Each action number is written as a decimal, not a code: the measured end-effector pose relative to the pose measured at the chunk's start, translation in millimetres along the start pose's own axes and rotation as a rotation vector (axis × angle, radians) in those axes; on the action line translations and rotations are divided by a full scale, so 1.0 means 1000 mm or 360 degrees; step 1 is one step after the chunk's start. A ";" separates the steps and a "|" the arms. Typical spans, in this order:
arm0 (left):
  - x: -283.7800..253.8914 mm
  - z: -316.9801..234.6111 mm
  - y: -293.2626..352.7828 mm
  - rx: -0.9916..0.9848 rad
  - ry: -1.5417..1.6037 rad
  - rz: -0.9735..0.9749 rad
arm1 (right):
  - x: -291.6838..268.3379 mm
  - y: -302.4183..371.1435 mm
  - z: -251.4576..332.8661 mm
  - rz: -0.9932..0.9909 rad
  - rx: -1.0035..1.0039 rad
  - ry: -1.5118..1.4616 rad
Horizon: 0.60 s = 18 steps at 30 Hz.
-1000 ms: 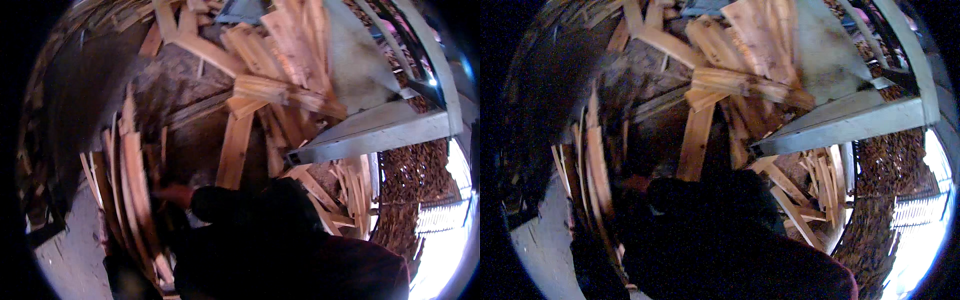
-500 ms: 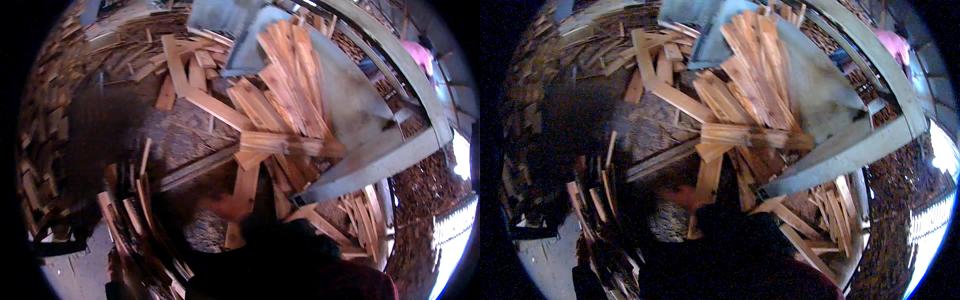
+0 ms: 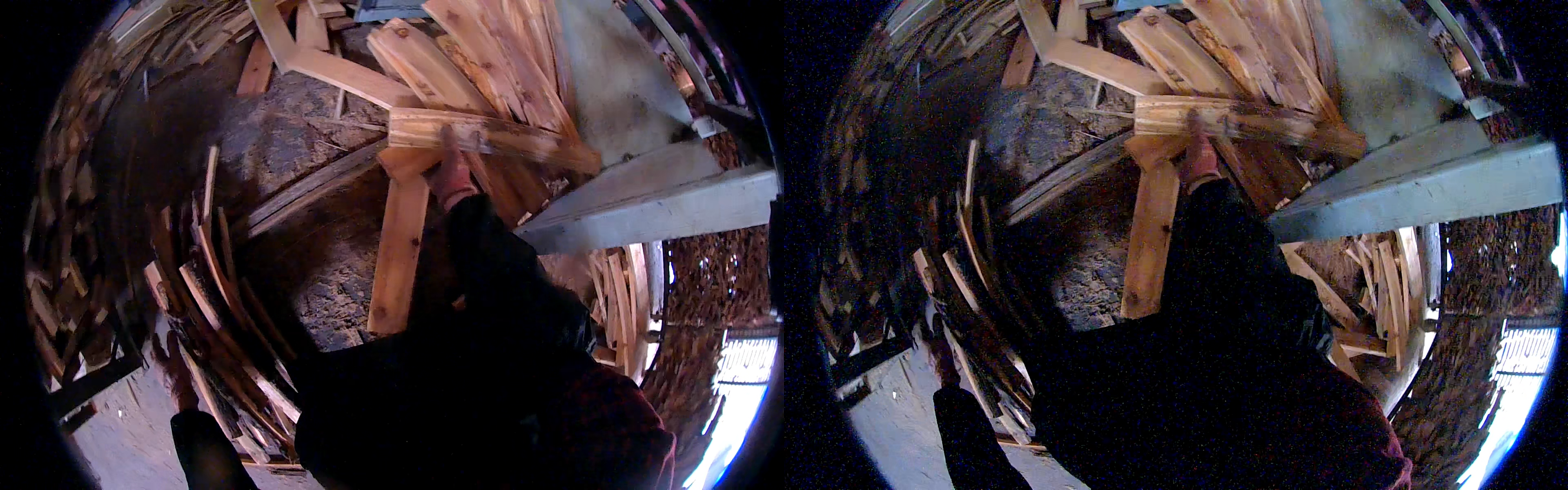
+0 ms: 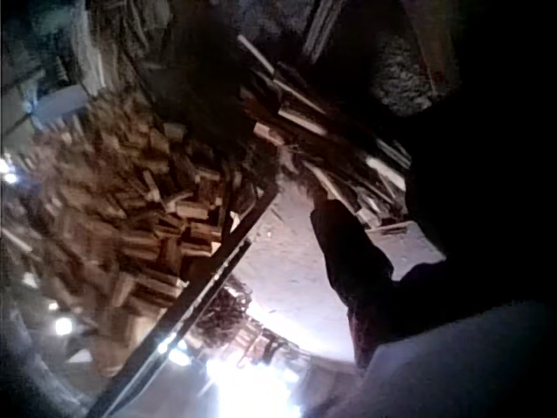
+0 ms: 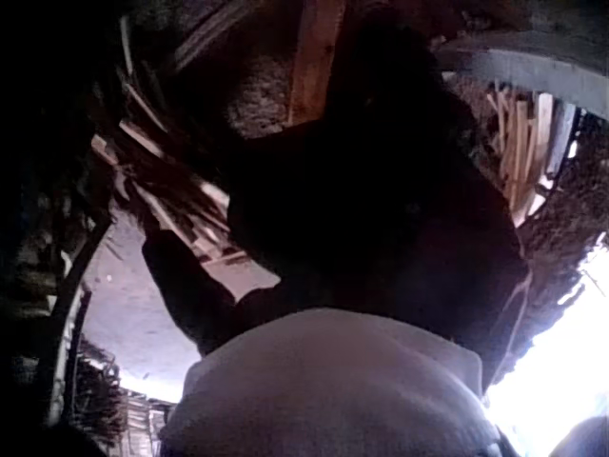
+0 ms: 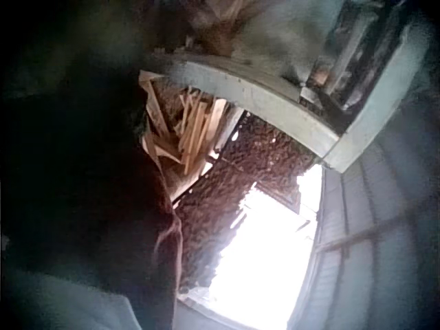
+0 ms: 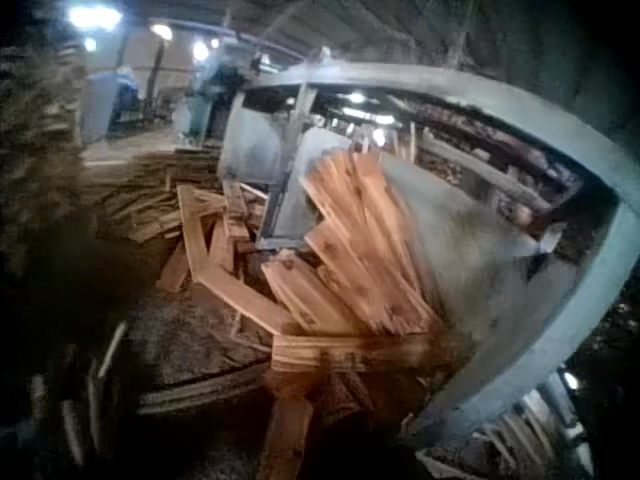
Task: The person gathers and stacks wooden planks from a pile on the floor. They pick up multiple planks at a time, align them, and place them into a neat stack next to a metal structure.
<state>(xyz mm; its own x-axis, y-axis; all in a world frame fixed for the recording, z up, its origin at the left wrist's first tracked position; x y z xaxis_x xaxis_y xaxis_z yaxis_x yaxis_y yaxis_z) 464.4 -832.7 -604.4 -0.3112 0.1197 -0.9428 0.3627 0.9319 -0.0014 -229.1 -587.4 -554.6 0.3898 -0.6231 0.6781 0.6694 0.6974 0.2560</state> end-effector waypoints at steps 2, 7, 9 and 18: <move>-0.044 -0.112 -0.016 -0.0091 0.0346 -0.0252 | -0.048 -0.024 0.010 0.0024 -0.0227 0.0135; -0.052 -0.374 -0.038 0.0832 0.0985 0.0057 | -0.072 -0.010 0.003 0.0068 -0.0290 0.0282; -0.028 -0.468 -0.044 0.1090 0.0912 0.0219 | -0.076 -0.007 -0.002 -0.0008 -0.0395 0.0642; 0.092 -0.717 -0.072 0.1521 -0.0630 -0.1006 | -0.048 0.045 0.039 -0.0106 -0.0143 0.1192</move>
Point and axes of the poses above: each hand's wrist, its own y-axis away from the middle knuckle, its own x-axis out of the palm, z = x × y, the point moved 7 cm from there along -y, towards the middle knuckle, and after that the axes turned 4 degrees about x, right-handed, at the moved point
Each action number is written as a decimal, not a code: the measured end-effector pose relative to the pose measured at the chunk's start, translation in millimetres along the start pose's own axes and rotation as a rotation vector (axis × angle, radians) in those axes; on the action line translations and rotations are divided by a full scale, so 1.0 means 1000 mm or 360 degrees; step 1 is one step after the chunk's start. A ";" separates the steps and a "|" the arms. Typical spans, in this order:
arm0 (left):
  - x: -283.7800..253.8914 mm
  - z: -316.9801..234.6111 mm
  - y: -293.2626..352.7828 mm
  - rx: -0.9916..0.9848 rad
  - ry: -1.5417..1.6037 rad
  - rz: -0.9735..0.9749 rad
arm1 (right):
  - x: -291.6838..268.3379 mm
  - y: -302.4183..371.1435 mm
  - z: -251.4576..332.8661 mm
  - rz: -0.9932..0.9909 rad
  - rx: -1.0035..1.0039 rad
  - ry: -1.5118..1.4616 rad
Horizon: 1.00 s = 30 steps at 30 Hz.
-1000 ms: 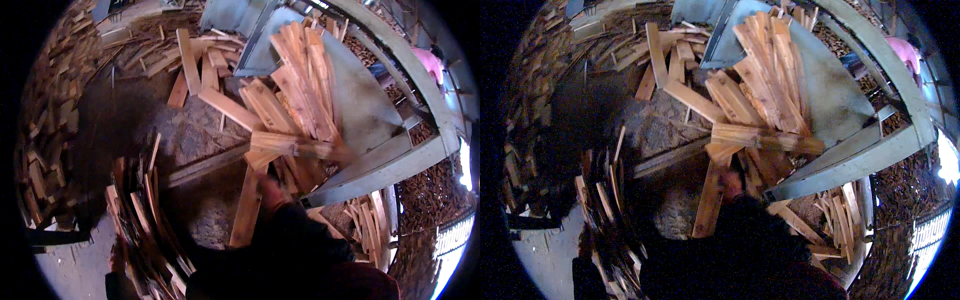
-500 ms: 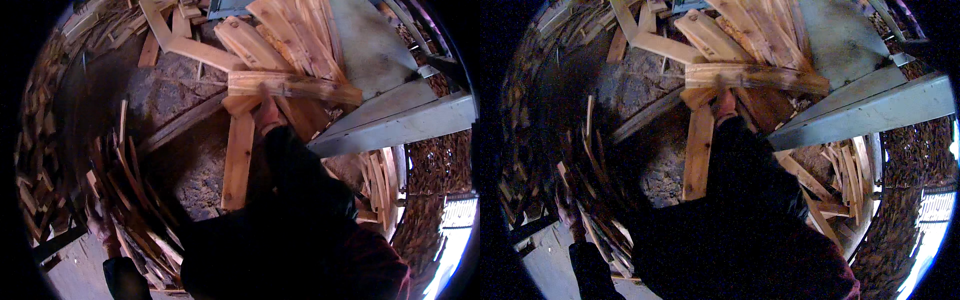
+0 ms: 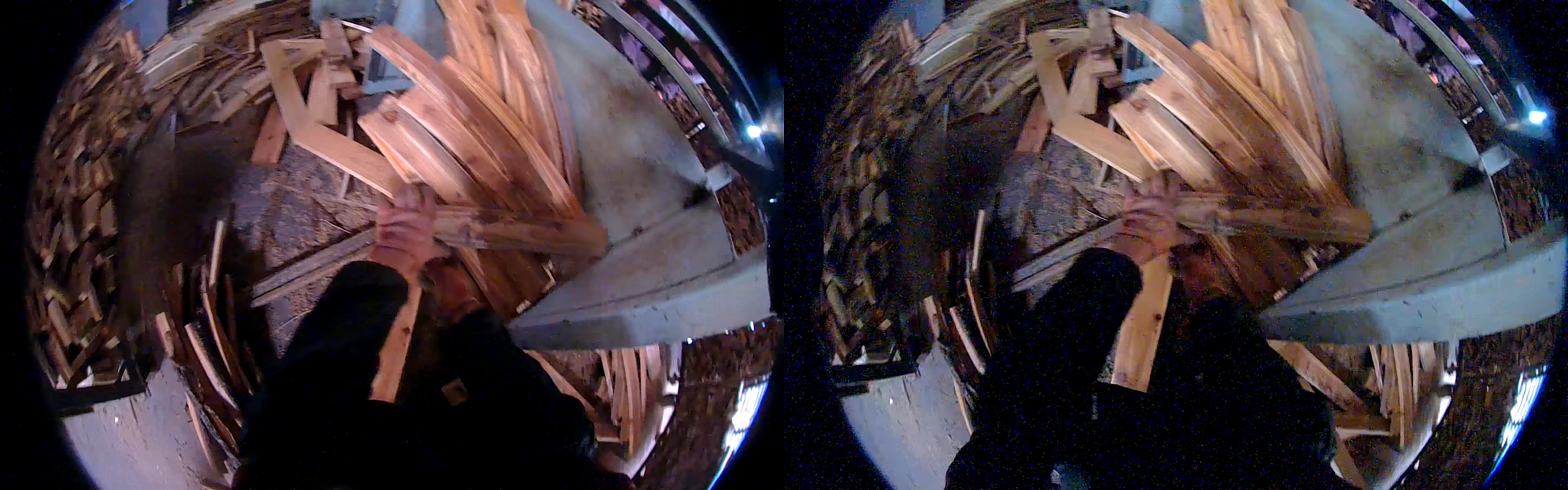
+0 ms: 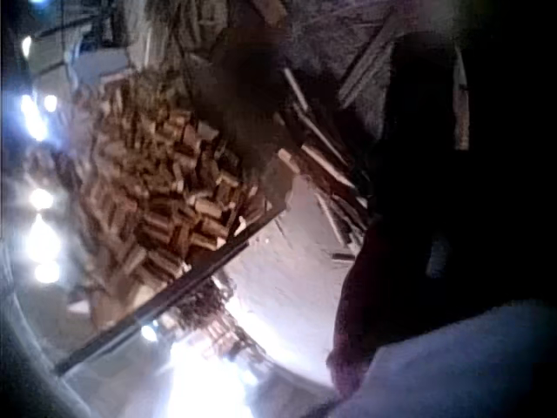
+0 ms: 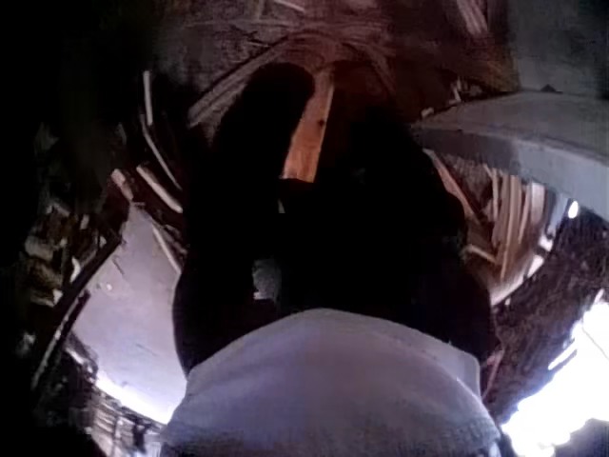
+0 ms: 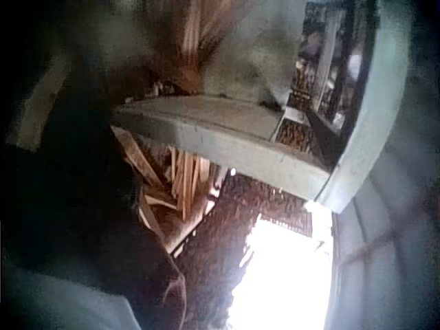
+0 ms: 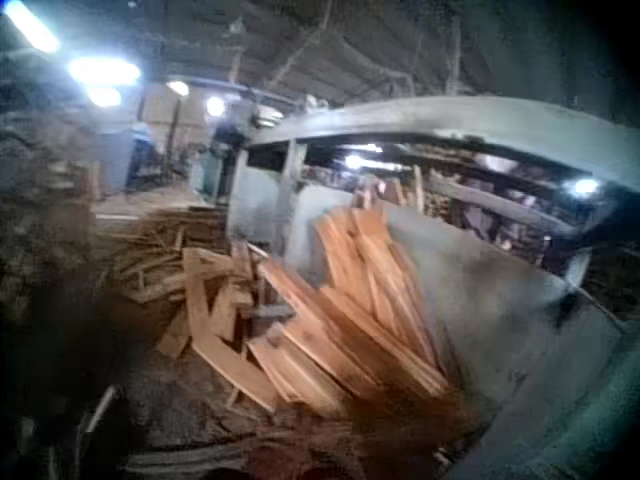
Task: The person gathers and stacks wooden planks from a pile on the floor. They pick up multiple planks at a time, align them, and place them into a neat stack next to a metal structure.
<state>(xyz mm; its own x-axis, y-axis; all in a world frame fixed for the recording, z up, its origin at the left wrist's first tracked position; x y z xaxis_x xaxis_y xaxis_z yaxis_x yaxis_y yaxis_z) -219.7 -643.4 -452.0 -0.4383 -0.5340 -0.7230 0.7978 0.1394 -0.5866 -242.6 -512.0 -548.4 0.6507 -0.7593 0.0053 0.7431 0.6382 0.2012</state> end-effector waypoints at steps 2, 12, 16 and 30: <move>0.000 0.000 -0.002 -0.0101 0.0853 0.0346 | -0.029 0.015 -0.046 0.0153 0.0425 -0.0034; -0.065 0.053 0.200 -0.0490 0.1625 0.1362 | -0.003 0.105 -0.050 0.0576 0.0201 -0.0415; -0.102 0.064 0.334 -0.1076 0.1598 0.1893 | 0.013 0.101 -0.124 0.0862 0.0005 0.0293; 0.028 0.076 0.378 -0.1469 0.2011 0.1134 | -0.026 -0.011 0.091 -0.0693 -0.0344 0.1772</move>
<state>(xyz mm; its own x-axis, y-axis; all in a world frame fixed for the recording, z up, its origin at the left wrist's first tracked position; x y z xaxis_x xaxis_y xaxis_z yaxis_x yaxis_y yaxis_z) 101.0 -668.8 -665.7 -0.5211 0.7155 -0.4653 0.6795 0.6777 0.2810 -281.7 -511.1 -461.5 0.0394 -0.4587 -0.8877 0.8745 0.4456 -0.1914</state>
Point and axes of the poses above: each hand's wrist, its own y-axis away from the middle knuckle, its own x-axis out of the palm, z = x × y, the point moved 7 cm from there along -y, towards the middle knuckle, and after that the axes turned 4 degrees about x, right-handed, at the moved point
